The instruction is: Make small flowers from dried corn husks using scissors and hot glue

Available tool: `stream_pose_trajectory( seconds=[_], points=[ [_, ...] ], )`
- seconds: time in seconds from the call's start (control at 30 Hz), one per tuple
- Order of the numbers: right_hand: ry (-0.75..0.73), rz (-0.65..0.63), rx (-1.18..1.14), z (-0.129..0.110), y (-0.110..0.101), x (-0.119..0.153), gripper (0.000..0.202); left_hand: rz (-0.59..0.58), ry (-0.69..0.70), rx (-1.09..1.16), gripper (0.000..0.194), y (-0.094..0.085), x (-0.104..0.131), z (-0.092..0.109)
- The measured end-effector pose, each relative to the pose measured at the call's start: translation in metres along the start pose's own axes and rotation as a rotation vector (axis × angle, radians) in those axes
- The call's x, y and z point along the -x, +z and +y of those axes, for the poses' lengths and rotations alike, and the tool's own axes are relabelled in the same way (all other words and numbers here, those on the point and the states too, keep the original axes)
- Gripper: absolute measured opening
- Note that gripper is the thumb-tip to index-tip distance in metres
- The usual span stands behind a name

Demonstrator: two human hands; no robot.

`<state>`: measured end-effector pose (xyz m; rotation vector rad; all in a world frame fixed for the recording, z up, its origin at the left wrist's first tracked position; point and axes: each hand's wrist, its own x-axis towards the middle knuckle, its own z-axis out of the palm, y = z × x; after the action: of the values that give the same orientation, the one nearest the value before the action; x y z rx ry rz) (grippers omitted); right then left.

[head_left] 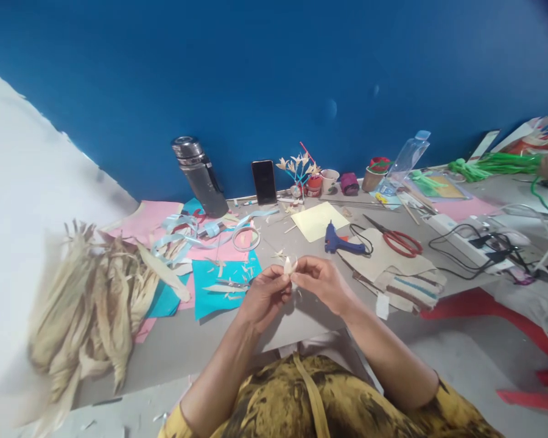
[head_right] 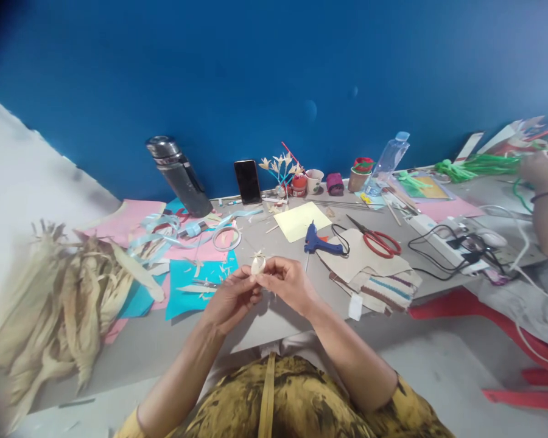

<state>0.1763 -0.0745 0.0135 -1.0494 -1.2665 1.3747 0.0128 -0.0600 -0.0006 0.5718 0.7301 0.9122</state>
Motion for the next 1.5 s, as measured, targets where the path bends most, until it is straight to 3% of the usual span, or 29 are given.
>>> stream_pose_trajectory(
  seconds=[0.17, 0.5, 0.67, 0.8, 0.93, 1.07, 1.17, 1.3, 1.4, 1.5],
  points=[
    [0.034, 0.052, -0.163, -0.002, 0.011, 0.0, 0.032, 0.007, 0.008, -0.005, 0.029, 0.001, 0.001, -0.004],
    [0.071, 0.153, -0.153, -0.01, 0.021, 0.0, 0.03, 0.057, 0.198, -0.218, 0.027, 0.0, 0.005, -0.002],
    [0.061, 0.148, -0.148, -0.012, 0.024, -0.001, 0.033, 0.048, 0.208, -0.221, 0.027, 0.006, 0.005, -0.004],
    [0.041, 0.114, -0.078, -0.006, 0.014, 0.004, 0.032, 0.038, 0.194, -0.149, 0.026, 0.005, 0.001, -0.001],
    [0.057, 0.173, 0.074, 0.008, -0.009, 0.017, 0.03, 0.132, 0.306, -0.027, 0.027, -0.013, 0.0, 0.023],
    [0.078, 0.225, 0.083, 0.015, -0.02, 0.02, 0.03, 0.158, 0.382, -0.08, 0.028, -0.025, 0.004, 0.04],
    [0.093, 0.163, 0.004, 0.016, -0.013, 0.015, 0.032, 0.158, 0.297, -0.141, 0.028, -0.017, 0.009, 0.026],
    [0.156, 0.069, -0.2, 0.021, 0.003, 0.005, 0.041, 0.167, 0.136, -0.22, 0.031, 0.001, 0.014, -0.01],
    [0.18, 0.099, -0.265, 0.025, 0.004, 0.0, 0.039, 0.182, 0.081, -0.183, 0.033, 0.007, 0.013, -0.025],
    [0.183, 0.168, -0.267, 0.025, -0.003, -0.005, 0.037, 0.204, 0.083, -0.149, 0.033, 0.007, 0.008, -0.024]
  ],
)
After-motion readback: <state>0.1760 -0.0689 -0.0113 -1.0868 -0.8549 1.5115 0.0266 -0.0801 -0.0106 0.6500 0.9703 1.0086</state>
